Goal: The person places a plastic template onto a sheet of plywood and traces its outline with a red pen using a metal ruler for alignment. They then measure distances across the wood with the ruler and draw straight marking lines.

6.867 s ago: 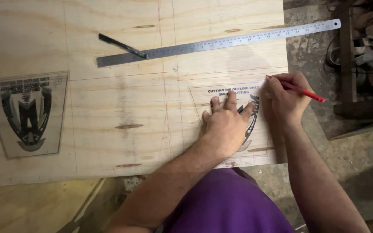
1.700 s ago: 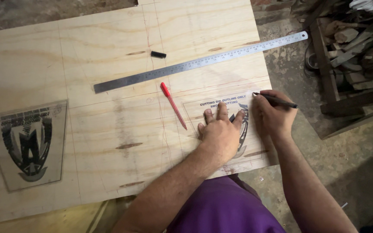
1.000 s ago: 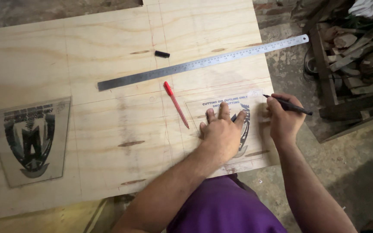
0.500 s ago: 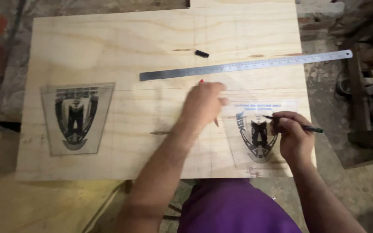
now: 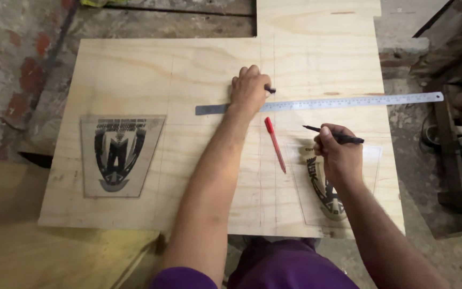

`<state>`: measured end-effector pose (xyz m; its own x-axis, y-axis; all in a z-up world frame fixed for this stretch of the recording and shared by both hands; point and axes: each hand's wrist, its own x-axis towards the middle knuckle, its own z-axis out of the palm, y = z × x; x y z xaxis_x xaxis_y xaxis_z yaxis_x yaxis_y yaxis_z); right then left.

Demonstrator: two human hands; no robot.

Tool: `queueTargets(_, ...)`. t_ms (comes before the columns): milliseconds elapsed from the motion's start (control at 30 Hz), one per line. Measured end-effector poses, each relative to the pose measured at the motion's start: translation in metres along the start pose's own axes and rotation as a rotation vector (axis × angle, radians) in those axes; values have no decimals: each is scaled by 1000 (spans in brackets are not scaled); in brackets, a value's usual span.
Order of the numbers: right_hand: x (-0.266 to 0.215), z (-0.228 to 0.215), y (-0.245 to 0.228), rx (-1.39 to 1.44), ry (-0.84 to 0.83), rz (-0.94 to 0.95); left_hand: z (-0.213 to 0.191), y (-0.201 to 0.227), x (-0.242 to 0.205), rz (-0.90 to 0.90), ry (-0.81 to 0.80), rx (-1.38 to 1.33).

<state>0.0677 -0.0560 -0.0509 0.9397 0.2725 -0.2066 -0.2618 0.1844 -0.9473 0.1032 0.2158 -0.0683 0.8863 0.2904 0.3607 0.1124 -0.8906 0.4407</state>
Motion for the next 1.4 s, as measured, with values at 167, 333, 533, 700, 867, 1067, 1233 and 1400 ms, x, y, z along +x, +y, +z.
queueTargets(167,-7,7,-15,-19,-59,-110,-18,12,-33,28,-20,-350)
queueTargets(333,-25,13,-22,-184,-91,-250,-33,34,-83,32,-34,-635)
queueTargets(533,-36,29,-14,-248,-170,-269,-54,41,-119,45,-23,-680)
queueTargets(700,-40,31,-10,-260,-193,-223,-61,40,-136,-92,-95,-755)
queueTargets(867,-46,33,-8,-297,-175,-192,-62,40,-146,-159,-118,-808)
queueTargets(1067,-48,34,-5,-352,-189,-187,-64,42,-153,-228,-175,-792)
queueTargets(1233,-46,29,1,-316,-229,-193,-75,42,-157,-280,-251,-835)
queueTargets(1400,-41,27,20,-374,-296,-77,-76,43,-162,-220,-317,-906)
